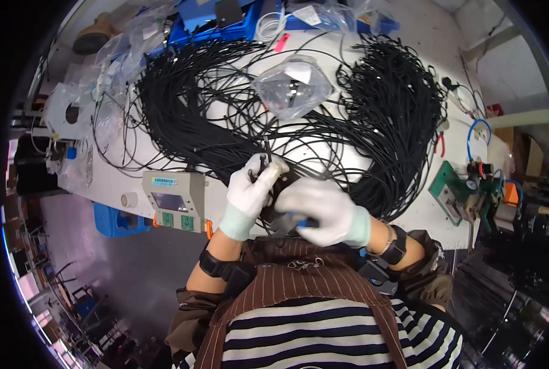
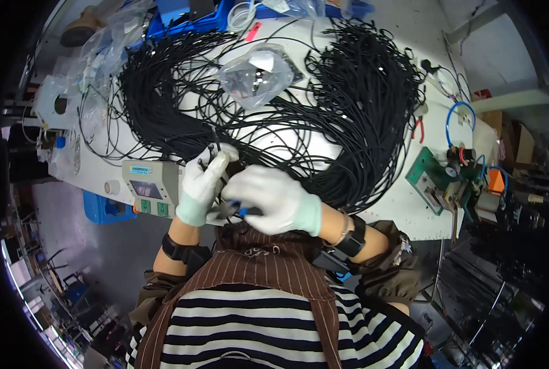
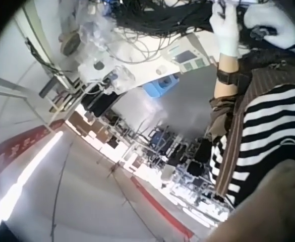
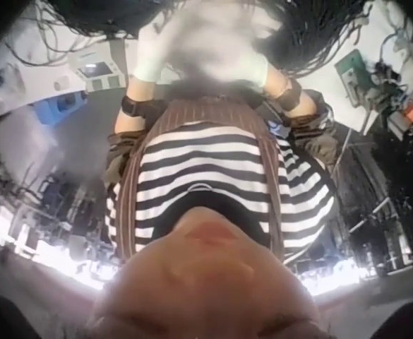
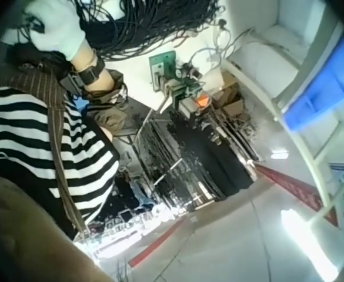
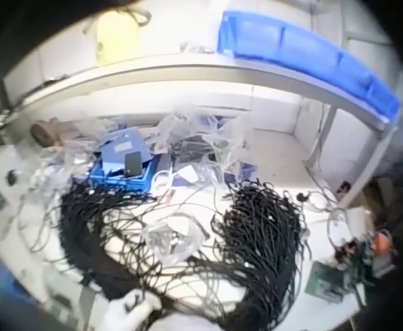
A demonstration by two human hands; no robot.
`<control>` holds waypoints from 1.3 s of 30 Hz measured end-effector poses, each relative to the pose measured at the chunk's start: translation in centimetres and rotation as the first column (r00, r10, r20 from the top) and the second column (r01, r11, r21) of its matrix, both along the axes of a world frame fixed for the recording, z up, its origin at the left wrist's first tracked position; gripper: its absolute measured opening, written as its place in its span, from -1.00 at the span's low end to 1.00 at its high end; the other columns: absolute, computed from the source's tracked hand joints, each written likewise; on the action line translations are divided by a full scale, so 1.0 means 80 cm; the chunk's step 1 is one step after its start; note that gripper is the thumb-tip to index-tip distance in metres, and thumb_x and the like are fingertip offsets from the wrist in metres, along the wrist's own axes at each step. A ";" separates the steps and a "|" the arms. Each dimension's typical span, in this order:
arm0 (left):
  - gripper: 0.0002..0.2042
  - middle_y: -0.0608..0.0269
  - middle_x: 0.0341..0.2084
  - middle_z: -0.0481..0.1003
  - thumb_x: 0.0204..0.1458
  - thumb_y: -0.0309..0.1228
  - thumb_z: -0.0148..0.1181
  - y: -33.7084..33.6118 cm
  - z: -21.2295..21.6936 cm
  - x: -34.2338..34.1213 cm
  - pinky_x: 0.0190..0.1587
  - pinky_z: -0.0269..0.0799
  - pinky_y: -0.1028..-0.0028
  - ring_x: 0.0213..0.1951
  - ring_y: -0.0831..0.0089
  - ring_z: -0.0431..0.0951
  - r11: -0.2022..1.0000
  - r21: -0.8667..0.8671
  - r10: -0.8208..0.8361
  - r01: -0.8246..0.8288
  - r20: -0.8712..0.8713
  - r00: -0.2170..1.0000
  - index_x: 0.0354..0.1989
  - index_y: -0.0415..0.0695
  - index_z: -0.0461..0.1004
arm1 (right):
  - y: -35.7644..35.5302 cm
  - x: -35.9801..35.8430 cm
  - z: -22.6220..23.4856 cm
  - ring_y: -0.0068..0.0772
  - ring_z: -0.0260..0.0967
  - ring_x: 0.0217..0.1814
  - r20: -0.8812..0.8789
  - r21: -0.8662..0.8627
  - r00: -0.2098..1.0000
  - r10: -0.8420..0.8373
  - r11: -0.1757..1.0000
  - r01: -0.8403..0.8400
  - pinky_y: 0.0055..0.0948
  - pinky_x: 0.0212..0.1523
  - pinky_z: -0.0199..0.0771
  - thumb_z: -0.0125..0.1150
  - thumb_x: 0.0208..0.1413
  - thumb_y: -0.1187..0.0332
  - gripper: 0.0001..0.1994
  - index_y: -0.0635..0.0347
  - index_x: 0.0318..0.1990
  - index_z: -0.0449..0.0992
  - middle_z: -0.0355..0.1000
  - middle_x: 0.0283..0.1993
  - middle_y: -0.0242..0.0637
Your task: The person presses a cable into a machine, plugs both ends into a testing device, and then uses pliers to trim the ends of several cables from a pile.
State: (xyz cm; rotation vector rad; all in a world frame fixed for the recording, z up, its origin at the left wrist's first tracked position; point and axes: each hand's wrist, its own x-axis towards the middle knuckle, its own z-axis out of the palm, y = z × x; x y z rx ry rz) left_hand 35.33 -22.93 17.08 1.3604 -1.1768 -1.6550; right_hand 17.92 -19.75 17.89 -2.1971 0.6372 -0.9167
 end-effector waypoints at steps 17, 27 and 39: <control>-0.68 0.15 -0.59 0.49 -0.22 -0.47 0.21 -0.057 0.001 -0.016 -0.51 0.42 0.42 -0.56 0.25 0.52 0.714 -0.554 0.041 0.428 0.643 0.764 -0.19 -0.03 0.50 | -0.053 -0.040 -0.005 -0.05 0.35 -0.15 -0.404 0.359 0.842 -0.356 0.785 0.504 -0.30 -0.08 0.33 0.14 -0.08 0.25 -0.54 0.19 0.02 0.33 0.38 -0.16 -0.08; -0.74 0.03 -0.48 0.51 -0.14 -0.43 0.19 -0.106 -0.020 -0.027 -0.41 0.44 0.35 -0.47 0.15 0.54 0.739 -0.420 0.011 0.527 0.790 0.613 -0.22 -0.15 0.50 | -0.113 -0.039 -0.049 -0.19 0.40 -0.36 -0.418 0.546 0.864 -0.282 0.682 0.487 -0.31 -0.30 0.37 0.09 -0.02 0.23 -0.64 0.29 -0.11 0.37 0.42 -0.40 -0.10; -0.78 0.10 -0.59 0.46 0.07 -0.28 0.00 -0.142 -0.062 0.005 -0.39 0.42 0.38 -0.53 0.29 0.49 0.927 -0.373 0.125 0.048 0.427 0.896 -0.29 -0.18 0.48 | -0.165 -0.028 -0.075 -0.52 0.23 -0.76 -0.057 0.971 0.900 -0.432 0.185 0.150 -0.55 -0.75 0.20 0.01 0.02 0.41 -0.87 0.31 -0.36 0.37 0.33 -0.64 -0.32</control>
